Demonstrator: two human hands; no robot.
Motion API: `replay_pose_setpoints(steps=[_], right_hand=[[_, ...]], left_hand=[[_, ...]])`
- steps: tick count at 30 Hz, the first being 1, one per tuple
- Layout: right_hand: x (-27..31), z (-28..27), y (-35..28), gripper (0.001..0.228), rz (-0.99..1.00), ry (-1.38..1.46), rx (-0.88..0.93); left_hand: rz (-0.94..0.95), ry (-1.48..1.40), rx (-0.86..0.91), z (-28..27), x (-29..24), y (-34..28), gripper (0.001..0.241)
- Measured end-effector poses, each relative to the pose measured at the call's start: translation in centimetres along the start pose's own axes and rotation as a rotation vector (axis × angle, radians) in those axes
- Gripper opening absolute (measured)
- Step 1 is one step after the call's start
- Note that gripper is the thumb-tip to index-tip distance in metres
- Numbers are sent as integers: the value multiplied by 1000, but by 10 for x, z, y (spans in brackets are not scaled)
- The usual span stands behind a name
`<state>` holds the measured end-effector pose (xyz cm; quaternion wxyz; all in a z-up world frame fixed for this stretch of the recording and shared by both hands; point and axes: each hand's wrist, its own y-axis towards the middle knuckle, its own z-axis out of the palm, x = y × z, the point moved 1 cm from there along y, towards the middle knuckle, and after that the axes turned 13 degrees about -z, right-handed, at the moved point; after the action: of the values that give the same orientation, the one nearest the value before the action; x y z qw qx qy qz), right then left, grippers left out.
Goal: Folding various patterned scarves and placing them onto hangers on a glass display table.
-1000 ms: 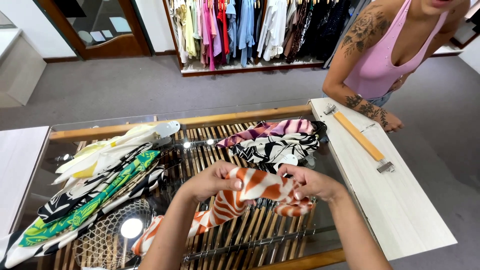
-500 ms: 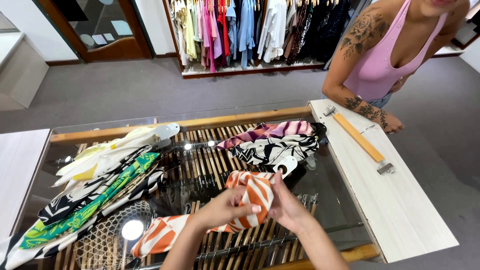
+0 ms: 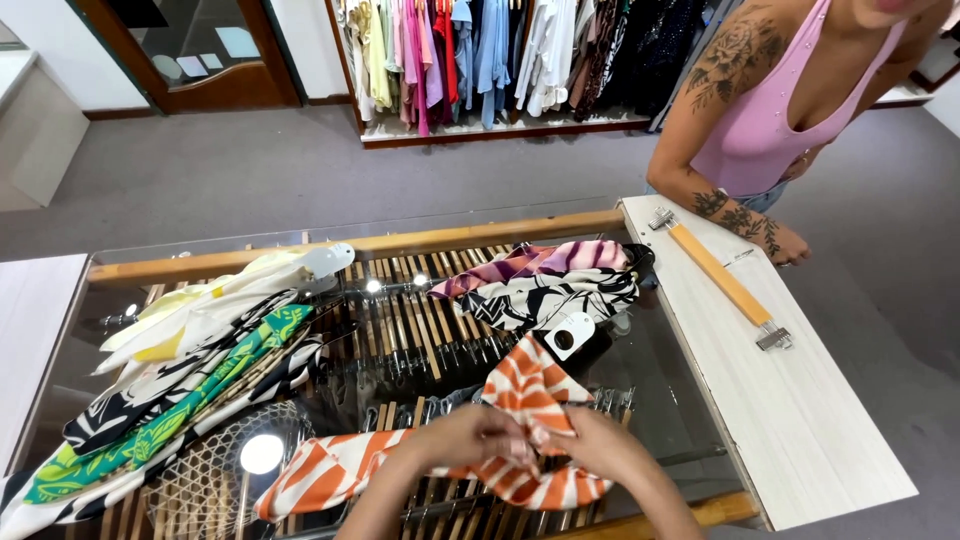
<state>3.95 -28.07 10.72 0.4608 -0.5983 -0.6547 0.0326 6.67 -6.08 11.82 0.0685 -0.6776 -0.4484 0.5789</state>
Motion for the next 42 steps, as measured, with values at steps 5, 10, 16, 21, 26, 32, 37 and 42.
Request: replay_pose_setpoints(steps=[5, 10, 16, 21, 26, 32, 37, 42], right_hand=[[-21, 1, -14, 52, 51, -414, 114], [-6, -9, -32, 54, -62, -385, 42], [14, -27, -53, 47, -134, -188, 22], [-21, -20, -30, 40, -137, -227, -133], [-32, -24, -15, 35, -49, -180, -269], [0, -11, -20, 37, -422, 335, -480], [18, 9, -7, 19, -643, 394, -506], [40, 12, -3, 23, -313, 476, -414]], left_hand=[[-2, 188, -719, -30, -13, 101, 16], [4, 315, -874, -13, -32, 197, 50], [-87, 493, -867, 2, -12, 247, 89], [90, 117, -758, -2, 4, 235, 20], [178, -553, -356, -5, -33, 124, 27], [61, -1189, 205, 41, 4, 87, 19], [-40, -1047, -223, 55, 41, 67, 19], [99, -321, -750, 48, 58, 19, 44]])
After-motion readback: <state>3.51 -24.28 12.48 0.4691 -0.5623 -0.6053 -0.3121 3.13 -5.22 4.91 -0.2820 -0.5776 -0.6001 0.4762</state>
